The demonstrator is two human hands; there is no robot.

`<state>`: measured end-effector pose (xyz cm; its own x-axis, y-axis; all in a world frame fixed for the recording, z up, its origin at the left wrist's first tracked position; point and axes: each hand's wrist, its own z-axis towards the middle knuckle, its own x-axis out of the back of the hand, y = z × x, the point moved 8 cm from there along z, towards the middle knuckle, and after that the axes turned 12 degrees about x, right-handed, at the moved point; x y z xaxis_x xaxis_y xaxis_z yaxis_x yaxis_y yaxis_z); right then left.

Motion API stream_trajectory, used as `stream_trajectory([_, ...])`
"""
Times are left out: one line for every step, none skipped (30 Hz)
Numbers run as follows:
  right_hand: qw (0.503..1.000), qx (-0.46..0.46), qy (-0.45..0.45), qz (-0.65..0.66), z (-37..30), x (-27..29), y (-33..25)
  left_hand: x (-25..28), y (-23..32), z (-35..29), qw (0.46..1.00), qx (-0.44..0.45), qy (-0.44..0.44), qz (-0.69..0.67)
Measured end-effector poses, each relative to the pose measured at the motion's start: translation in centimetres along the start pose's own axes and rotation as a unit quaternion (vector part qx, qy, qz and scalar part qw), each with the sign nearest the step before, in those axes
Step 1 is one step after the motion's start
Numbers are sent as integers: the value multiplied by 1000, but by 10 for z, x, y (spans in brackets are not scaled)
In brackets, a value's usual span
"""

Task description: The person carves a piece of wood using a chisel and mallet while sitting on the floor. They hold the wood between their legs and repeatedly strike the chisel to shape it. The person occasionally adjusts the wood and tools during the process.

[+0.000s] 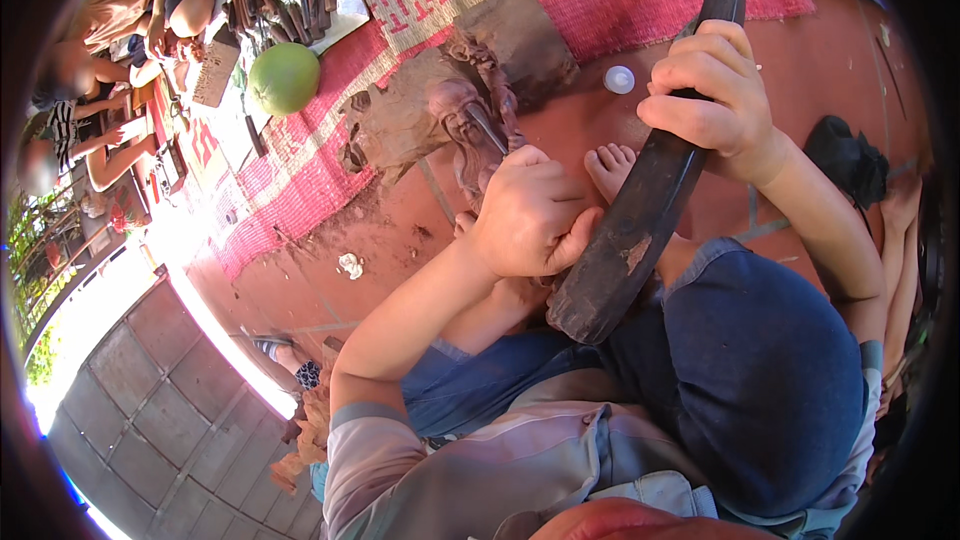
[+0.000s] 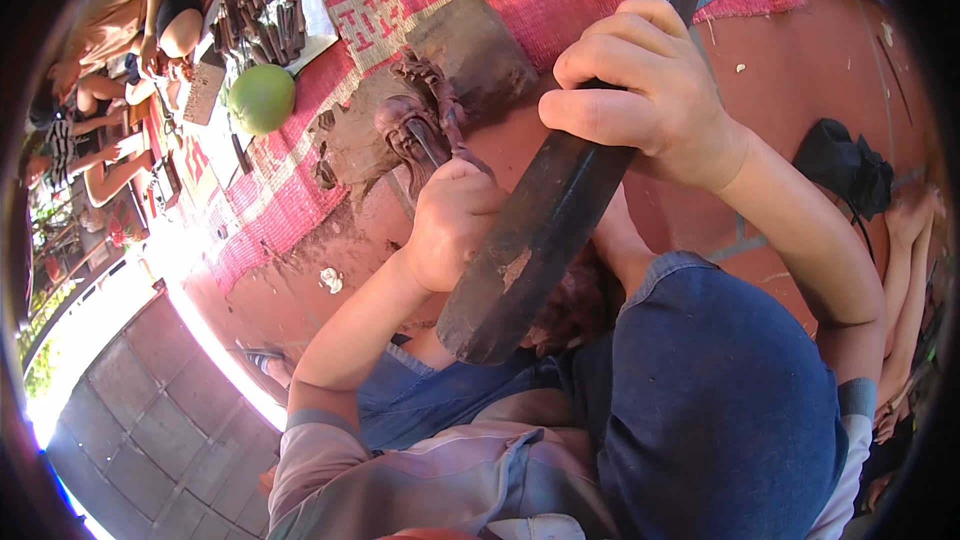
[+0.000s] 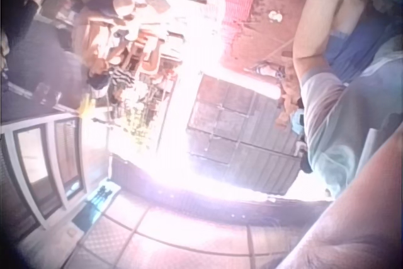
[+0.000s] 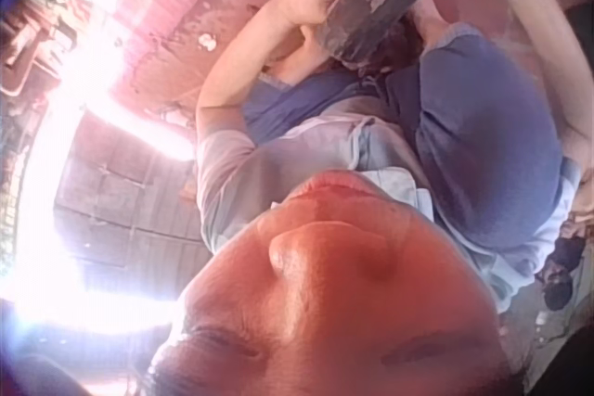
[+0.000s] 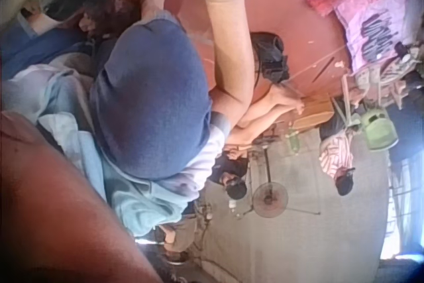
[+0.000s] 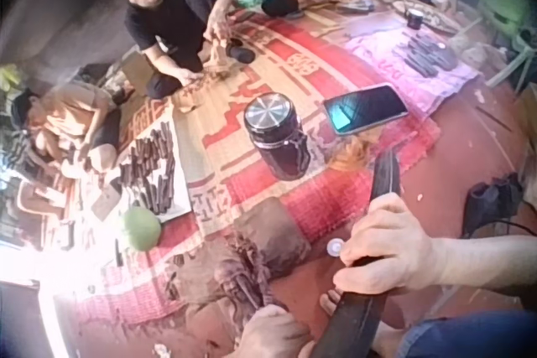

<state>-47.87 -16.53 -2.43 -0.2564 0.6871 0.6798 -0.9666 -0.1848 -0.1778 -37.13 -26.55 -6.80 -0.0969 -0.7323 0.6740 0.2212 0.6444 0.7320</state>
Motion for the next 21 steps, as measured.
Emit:
stream_trajectory([1000, -3, -1, 3, 0, -1, -1, 1, -1, 1, 1000, 4, -1, 0])
stream_trajectory([1000, -6, -3, 7, 0, -1, -1, 2, -2, 0, 1000, 8, -5, -6])
stream_trajectory([1000, -4, -5, 7, 1, -1, -2, 2, -3, -1, 1000, 11, -8, -11])
stream_trajectory([1000, -2, -8, 7, 2, -1, -3, 5, -3, 0, 1000, 11, 11, -20])
stream_trajectory([1000, 0, -9, 8, 2, -1, -3, 8, -4, 2, 999, 13, 31, -28])
stream_trajectory([1000, 9, -4, 23, 1, -2, -4, 11, -4, 2, 998, 14, 50, -36])
stream_trajectory([999, 17, 2, 38, -1, -2, -4, 10, -3, 3, 999, 13, 39, -33])
stream_trajectory([998, 25, 7, 52, -3, -2, -5, 9, -1, 4, 999, 11, 28, -30])
stream_trajectory([998, 34, 6, 61, -3, -3, -7, 8, 0, 4, 999, 9, 17, -28])
stream_trajectory([998, 36, -1, 60, -2, -3, -8, 9, 0, 5, 999, 10, 20, -31])
stream_trajectory([998, 38, -8, 59, -1, -3, -9, 9, 0, 6, 999, 12, 23, -34])
stream_trajectory([997, 40, -15, 58, -1, -4, -9, 9, 0, 6, 999, 14, 26, -38])
stream_trajectory([997, 41, -14, 62, 0, -3, -9, 9, 0, 6, 999, 17, 27, -34])
stream_trajectory([997, 42, -13, 65, 0, -3, -9, 10, 0, 7, 999, 20, 27, -31])
stream_trajectory([997, 43, -12, 69, 0, -3, -9, 10, 0, 7, 999, 22, 27, -27])
stream_trajectory([996, 45, -14, 71, -1, -3, -10, 9, 1, 8, 999, 16, 32, -26])
stream_trajectory([996, 48, -15, 74, -2, -3, -10, 10, 2, 8, 999, 10, 36, -25])
stream_trajectory([996, 50, -17, 76, -3, -4, -11, 10, 3, 8, 999, 4, 41, -23])
stream_trajectory([996, 48, -18, 72, -3, -3, -11, 10, 2, 9, 999, 8, 42, -25])
stream_trajectory([996, 47, -18, 69, -2, -4, -11, 10, 1, 8, 999, 12, 42, -27])
stream_trajectory([997, 45, -18, 65, -2, -4, -11, 10, -1, 8, 999, 17, 42, -28])
